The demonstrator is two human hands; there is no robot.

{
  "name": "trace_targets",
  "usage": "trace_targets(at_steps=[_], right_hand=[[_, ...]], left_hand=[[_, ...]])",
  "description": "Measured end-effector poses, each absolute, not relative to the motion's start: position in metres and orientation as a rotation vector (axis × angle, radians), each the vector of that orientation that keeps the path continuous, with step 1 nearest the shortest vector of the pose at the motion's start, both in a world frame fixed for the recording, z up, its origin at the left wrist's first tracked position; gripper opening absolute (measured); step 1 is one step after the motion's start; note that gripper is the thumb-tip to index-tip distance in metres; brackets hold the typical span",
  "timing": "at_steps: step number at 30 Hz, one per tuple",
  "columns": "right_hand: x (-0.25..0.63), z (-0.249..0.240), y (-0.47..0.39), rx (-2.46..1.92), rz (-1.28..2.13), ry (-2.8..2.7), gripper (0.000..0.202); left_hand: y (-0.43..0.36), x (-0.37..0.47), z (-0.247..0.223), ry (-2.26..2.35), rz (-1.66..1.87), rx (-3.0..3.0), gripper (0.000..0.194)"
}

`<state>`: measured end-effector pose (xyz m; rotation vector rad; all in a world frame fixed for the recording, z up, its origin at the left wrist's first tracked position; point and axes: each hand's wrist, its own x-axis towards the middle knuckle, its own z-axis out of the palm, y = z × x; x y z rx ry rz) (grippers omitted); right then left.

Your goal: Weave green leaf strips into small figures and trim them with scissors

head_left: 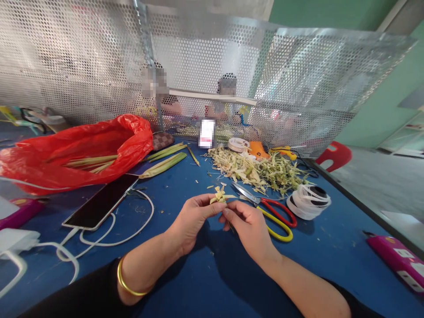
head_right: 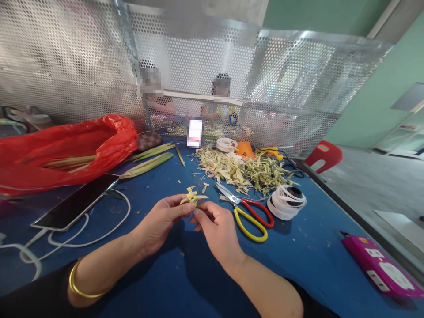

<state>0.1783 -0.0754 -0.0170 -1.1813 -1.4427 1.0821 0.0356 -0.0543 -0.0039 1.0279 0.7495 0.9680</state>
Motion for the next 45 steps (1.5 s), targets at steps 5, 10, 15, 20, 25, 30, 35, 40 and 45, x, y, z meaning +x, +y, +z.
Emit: trace_targets(at_steps=[5,10,15,20,25,30,35,40,45], right_hand=[[0.178,-0.019,-0.075,-1.154,1.121,-1.44,0.023],[0.177,-0.017,-0.077,-1.16,1.118,-1.461,0.023],[0.175,-0.016,-0.079,-1.166,1.133,-1.446,0.022],[0.175,-0.017,-0.077,-1.149,1.131,-1.413,0.023],[0.175,-0.017,-0.078,-1.186,1.133,-1.432,0.022],[0.174,-0.016,-0.079,-1.194,1.121,-1.45,0.022],[0.176,-0.017,-0.076,-1.181,1.106,-1.412,0.022],[0.179,-0.016,-0.076,-1.178,1.038,-1.391,0.022],[0.179,-0.018,-0.076,-1.21,0.994,-1.445,0.019]], left_hand=[[-0.053,0.035,-0.008,0.704,0.905,1.014,0.018],[-0.054,0.036,-0.008,0.668,0.923,0.959,0.016],[-0.053,0.035,-0.01,0.697,0.914,0.927,0.015],[-0.053,0.035,-0.009,0.697,0.917,0.951,0.019],[-0.054,0.036,-0.007,0.675,0.938,0.972,0.022],[-0.053,0.035,-0.009,0.708,0.954,1.022,0.021],[-0.054,0.038,-0.006,0.681,0.956,1.033,0.019],[-0.053,0.036,-0.001,0.831,1.088,1.067,0.026],[-0.051,0.033,-0.001,1.027,1.159,1.139,0.023]])
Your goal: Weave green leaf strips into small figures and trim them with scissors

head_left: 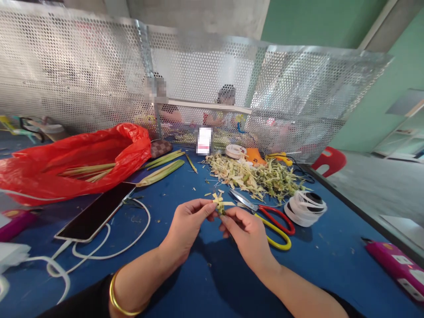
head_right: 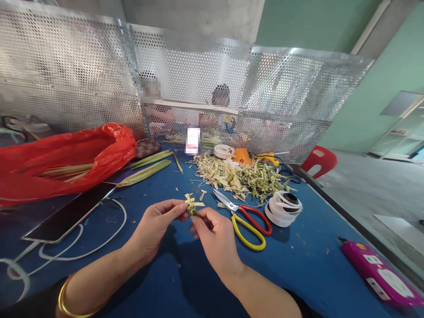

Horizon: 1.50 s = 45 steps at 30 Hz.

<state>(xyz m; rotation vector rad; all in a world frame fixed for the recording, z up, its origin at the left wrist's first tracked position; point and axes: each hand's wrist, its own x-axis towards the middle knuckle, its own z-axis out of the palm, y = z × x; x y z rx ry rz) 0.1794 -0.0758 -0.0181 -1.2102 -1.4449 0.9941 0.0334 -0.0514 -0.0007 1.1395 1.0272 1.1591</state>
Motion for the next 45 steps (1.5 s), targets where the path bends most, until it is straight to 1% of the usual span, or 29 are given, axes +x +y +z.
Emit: trace_targets(at_steps=[6,11,18,22,37,45], right_hand=[[0.1783,-0.0194,-0.0742,-1.139,1.028,-1.414,0.016],[0.1804,-0.0191,-0.0727,-1.106,1.064,-1.29,0.025],[0.1816,-0.0176,-0.072,-1.129,1.052,-1.243,0.013],[0.1814,-0.0159,-0.0723,-1.088,1.13,-1.152,0.009],[0.1824,-0.0134,-0.0734,-0.97,1.419,-0.989,0.01],[0.1823,-0.0124,-0.0723,-1.007,1.304,-0.946,0.015]], left_hand=[[-0.0524,0.0336,-0.001,1.043,1.167,1.115,0.019],[-0.0547,0.0358,0.0026,1.086,1.149,1.152,0.014],[-0.0536,0.036,0.0002,1.11,1.102,1.228,0.013],[-0.0535,0.0364,0.0006,1.065,1.094,1.248,0.011],[-0.0515,0.0349,-0.0025,0.963,0.988,1.11,0.019],[-0.0553,0.0372,0.0006,0.953,0.988,0.939,0.032]])
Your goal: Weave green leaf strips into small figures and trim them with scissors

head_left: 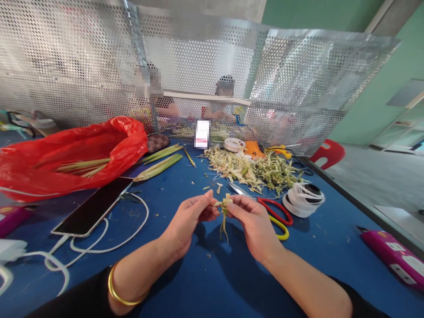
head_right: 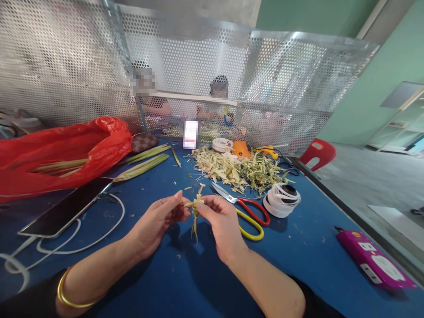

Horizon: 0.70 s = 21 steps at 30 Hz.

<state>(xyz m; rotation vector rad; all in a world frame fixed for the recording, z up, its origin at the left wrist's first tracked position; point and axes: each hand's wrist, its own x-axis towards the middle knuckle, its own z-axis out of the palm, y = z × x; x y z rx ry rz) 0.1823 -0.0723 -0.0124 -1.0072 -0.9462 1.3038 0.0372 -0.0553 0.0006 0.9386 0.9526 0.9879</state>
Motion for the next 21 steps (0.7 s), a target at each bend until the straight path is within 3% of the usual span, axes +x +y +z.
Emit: trace_targets(at_steps=[7,21], right_hand=[[0.1824,-0.0113,-0.0738,-1.053,1.256,-1.005,0.012],[0.1854,-0.0074,-0.0777,-0.906,1.534,-0.99,0.01]], left_hand=[[-0.054,0.0368,-0.0002,1.001,1.032,1.113,0.022],[-0.0525,0.0346,-0.0032,0.906,0.909,1.026,0.021]])
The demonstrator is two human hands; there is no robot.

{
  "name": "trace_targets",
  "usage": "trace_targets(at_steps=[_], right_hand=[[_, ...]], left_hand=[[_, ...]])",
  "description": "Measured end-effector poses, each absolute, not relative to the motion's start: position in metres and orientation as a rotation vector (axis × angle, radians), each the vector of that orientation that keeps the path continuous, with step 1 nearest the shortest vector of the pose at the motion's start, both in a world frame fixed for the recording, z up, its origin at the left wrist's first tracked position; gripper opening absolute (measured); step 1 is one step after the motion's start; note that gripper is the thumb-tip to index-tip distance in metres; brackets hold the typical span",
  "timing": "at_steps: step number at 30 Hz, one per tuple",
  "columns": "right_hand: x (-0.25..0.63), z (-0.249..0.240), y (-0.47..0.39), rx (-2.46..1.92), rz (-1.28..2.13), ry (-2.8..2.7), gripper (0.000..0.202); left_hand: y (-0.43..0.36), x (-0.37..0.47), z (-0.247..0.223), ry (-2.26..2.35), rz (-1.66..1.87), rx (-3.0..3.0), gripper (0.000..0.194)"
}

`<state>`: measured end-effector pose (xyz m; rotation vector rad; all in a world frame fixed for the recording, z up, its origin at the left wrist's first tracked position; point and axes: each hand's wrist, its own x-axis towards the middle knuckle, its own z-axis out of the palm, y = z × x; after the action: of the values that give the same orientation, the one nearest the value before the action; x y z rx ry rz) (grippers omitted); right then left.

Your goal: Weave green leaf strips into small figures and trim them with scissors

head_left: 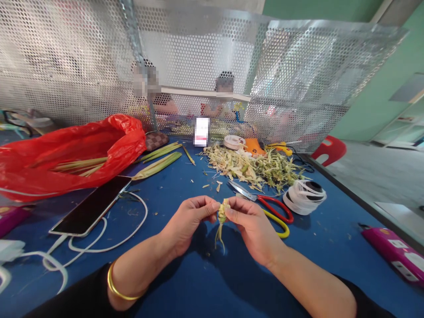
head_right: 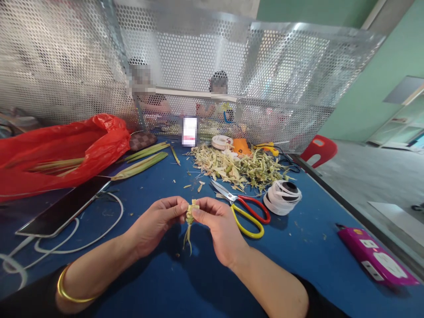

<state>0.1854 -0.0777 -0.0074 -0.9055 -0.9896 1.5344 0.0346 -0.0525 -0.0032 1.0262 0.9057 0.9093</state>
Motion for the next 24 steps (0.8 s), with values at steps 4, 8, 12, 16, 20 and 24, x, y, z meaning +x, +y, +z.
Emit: trace_targets(at_steps=[4,8,12,16,20,24], right_hand=[[0.1852,-0.0085,-0.0759,-0.927,1.569,-0.949,0.014],[0.1848,-0.0109,-0.0743,-0.951,1.495,-0.935,0.014],[0.1845,-0.0132,-0.0723,-1.011,1.359,-0.946,0.016],[0.1837,-0.0126,-0.0724,-1.037,1.322,-0.976,0.015],[0.1828,-0.0102,-0.0743,-1.029,1.302,-0.999,0.01],[0.1839,-0.0113,-0.0739,-1.008,1.312,-1.003,0.014]], left_hand=[[-0.0501,0.0345,-0.0087,0.836,0.81,0.861,0.022],[-0.0525,0.0364,-0.0082,0.846,0.881,0.859,0.024],[-0.0565,0.0392,-0.0027,0.929,0.953,0.993,0.026],[-0.0575,0.0413,-0.0018,0.95,0.961,1.059,0.028],[-0.0583,0.0419,-0.0018,0.935,0.977,1.071,0.023],[-0.0589,0.0413,0.0001,0.938,0.992,1.061,0.02]])
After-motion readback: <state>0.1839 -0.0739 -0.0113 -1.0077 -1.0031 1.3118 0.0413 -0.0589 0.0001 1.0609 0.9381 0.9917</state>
